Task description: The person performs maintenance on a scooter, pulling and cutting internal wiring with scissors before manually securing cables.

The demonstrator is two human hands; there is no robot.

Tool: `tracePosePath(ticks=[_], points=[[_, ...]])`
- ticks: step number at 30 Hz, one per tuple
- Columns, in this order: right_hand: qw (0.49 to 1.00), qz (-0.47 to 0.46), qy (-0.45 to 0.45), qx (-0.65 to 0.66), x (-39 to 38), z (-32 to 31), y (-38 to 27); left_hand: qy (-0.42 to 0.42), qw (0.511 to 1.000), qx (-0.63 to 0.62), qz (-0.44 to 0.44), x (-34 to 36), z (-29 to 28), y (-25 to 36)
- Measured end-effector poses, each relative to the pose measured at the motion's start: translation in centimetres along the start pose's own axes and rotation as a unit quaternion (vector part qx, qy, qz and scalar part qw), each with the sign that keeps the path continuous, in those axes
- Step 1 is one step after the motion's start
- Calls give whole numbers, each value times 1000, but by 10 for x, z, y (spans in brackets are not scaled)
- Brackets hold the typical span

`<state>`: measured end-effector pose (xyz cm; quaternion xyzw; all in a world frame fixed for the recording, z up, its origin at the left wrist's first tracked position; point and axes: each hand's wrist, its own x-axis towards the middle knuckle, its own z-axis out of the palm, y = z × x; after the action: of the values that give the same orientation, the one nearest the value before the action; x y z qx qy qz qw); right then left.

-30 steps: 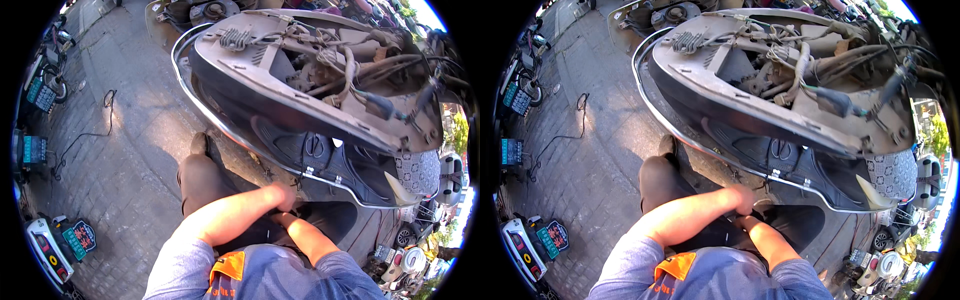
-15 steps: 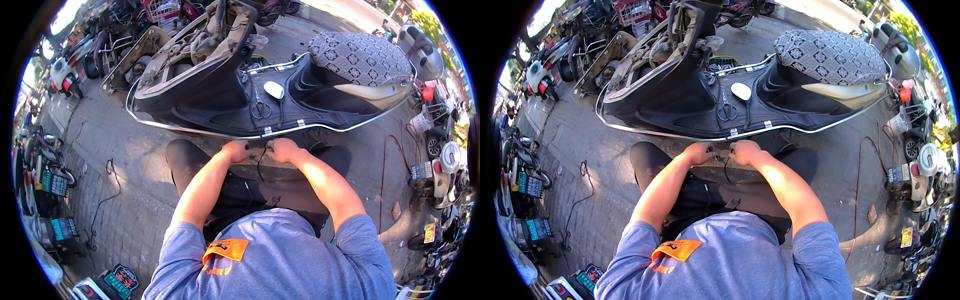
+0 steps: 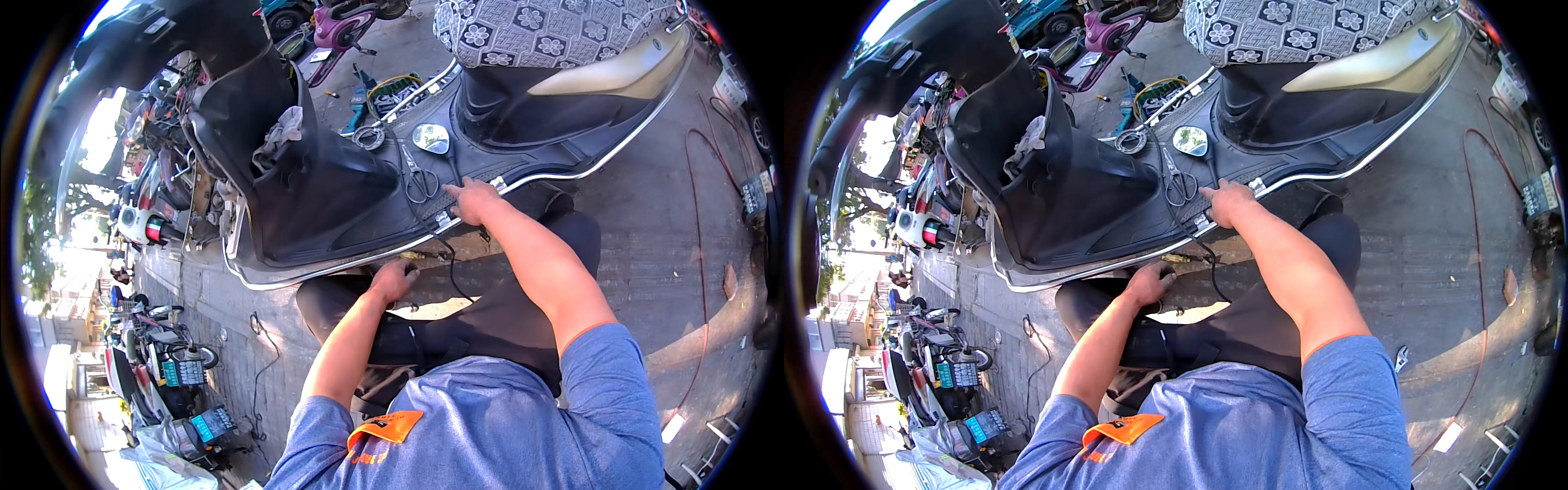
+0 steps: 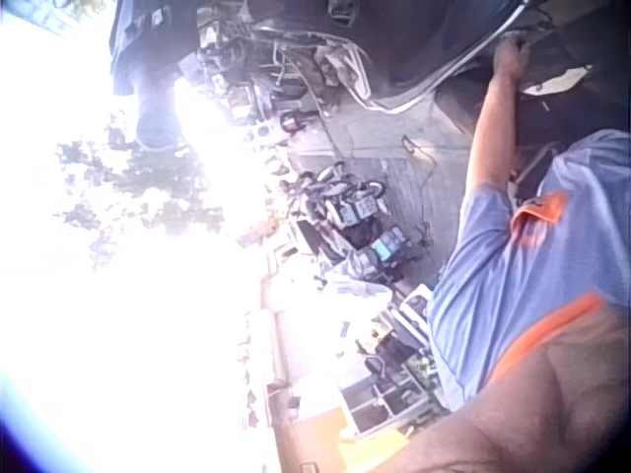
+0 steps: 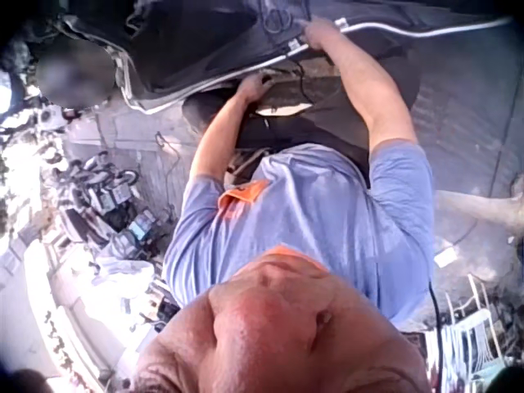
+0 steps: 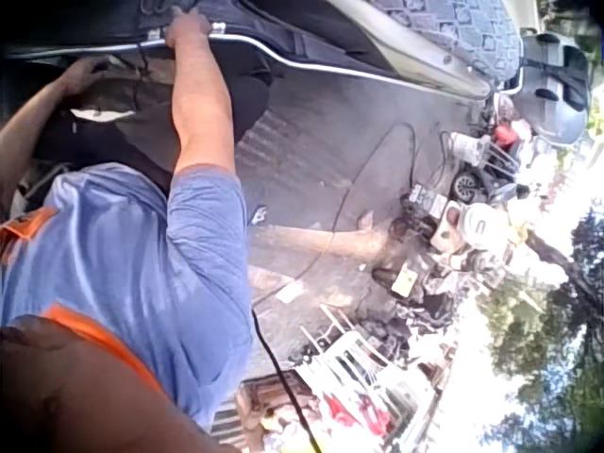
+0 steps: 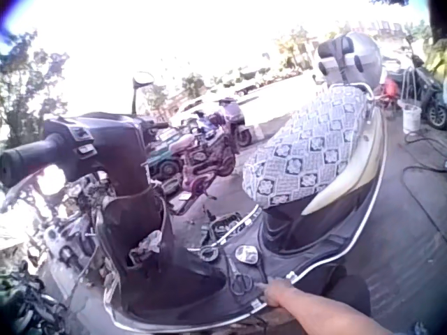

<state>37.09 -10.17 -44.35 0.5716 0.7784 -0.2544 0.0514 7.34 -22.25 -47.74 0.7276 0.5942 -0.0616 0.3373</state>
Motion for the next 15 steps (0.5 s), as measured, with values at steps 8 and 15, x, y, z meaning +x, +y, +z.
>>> tracePosePath(ticks=[8,15], points=[[998,62,10,6,27,1,-3,-52,997,62,-3,4,17,0],[997,35,66,-14,7,23,-17,9,999,7,-32,-29,13,-8]])
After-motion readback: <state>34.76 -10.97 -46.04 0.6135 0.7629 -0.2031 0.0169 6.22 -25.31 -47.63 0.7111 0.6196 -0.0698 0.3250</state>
